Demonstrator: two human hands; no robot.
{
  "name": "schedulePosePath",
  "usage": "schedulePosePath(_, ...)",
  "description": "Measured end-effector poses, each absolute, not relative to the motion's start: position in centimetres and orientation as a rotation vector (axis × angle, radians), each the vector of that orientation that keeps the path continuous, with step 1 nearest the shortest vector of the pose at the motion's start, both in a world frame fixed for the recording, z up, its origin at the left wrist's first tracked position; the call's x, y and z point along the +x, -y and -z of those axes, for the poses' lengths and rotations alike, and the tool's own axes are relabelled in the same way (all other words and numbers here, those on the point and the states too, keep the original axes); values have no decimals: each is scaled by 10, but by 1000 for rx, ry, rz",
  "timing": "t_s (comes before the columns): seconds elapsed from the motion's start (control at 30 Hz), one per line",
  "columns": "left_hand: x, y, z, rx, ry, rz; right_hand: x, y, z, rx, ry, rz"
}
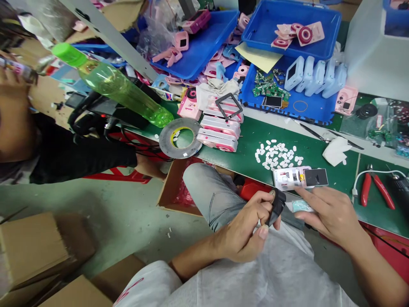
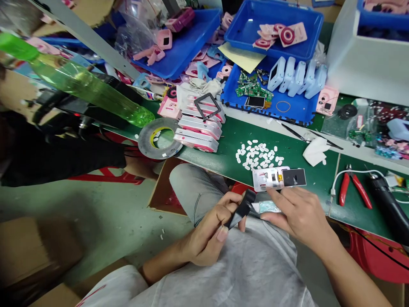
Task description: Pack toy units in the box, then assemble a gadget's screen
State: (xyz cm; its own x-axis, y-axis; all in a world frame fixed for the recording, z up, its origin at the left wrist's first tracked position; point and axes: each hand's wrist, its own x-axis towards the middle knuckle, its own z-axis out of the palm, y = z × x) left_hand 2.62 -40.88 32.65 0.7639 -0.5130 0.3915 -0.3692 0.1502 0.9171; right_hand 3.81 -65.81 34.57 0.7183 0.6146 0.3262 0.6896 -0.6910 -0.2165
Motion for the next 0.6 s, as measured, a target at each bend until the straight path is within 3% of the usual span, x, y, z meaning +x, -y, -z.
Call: schedulePosePath(0.6, 10, 423, -334, 1511, 780, 173, 22, 672, -350, -2561, 1053, 417)
